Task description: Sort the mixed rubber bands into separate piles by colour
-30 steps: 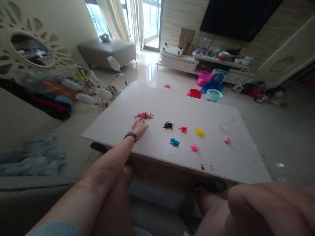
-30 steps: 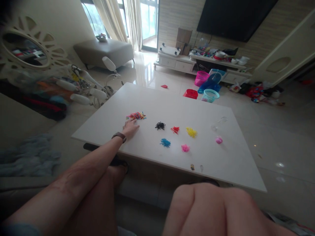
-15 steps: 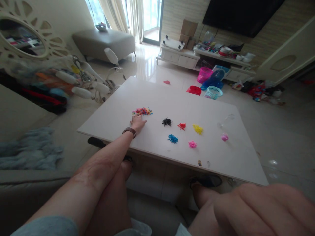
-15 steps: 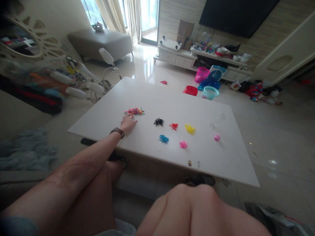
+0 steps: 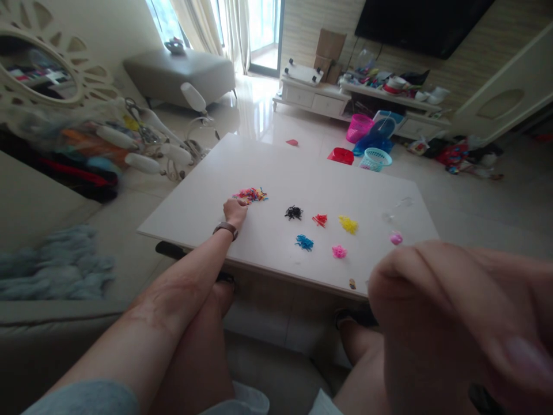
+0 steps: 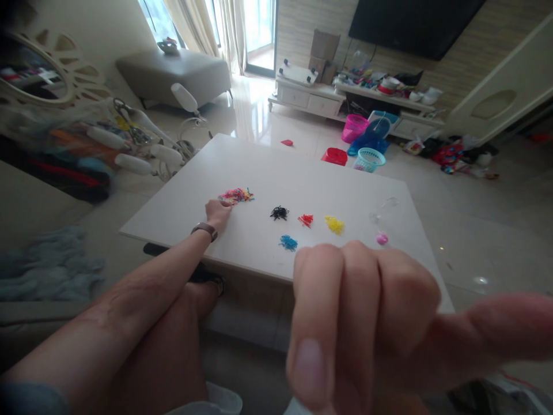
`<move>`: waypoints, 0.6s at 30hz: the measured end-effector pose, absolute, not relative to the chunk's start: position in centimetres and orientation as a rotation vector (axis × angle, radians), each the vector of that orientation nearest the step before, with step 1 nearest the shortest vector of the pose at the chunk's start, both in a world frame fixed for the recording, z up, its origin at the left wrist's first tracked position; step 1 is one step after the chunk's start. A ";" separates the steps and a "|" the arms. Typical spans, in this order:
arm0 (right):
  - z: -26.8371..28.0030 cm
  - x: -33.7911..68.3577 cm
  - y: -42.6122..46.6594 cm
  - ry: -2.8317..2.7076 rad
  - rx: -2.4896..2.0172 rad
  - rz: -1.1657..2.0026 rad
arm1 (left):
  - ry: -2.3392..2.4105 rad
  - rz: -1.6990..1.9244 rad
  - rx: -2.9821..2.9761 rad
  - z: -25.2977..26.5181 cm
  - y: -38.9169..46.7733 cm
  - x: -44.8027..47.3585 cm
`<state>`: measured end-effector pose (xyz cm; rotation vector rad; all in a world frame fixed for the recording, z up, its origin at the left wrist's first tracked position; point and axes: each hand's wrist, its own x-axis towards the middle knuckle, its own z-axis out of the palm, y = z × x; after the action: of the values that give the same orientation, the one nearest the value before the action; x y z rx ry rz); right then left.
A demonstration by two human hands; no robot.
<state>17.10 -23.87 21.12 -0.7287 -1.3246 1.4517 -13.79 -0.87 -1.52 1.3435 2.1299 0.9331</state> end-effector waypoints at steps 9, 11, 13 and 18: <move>25.5 15.2 -20.4 -1.102 -0.306 1.279 | 2.135 1.153 1.161 -3.4 -0.1 -14.7; 25.0 15.1 -19.8 -1.098 -0.330 1.255 | 2.080 1.169 1.150 -3.8 0.1 -14.7; 24.6 15.1 -19.2 -1.085 -0.366 1.238 | 2.030 1.177 1.171 -4.0 0.3 -14.7; 23.0 15.7 -17.5 -1.004 -0.500 1.190 | 1.844 1.247 1.117 -4.2 1.1 -13.7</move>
<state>15.67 -17.51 23.04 -0.4997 -1.0041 1.1901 -13.70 1.07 -4.23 1.1168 1.8440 1.2472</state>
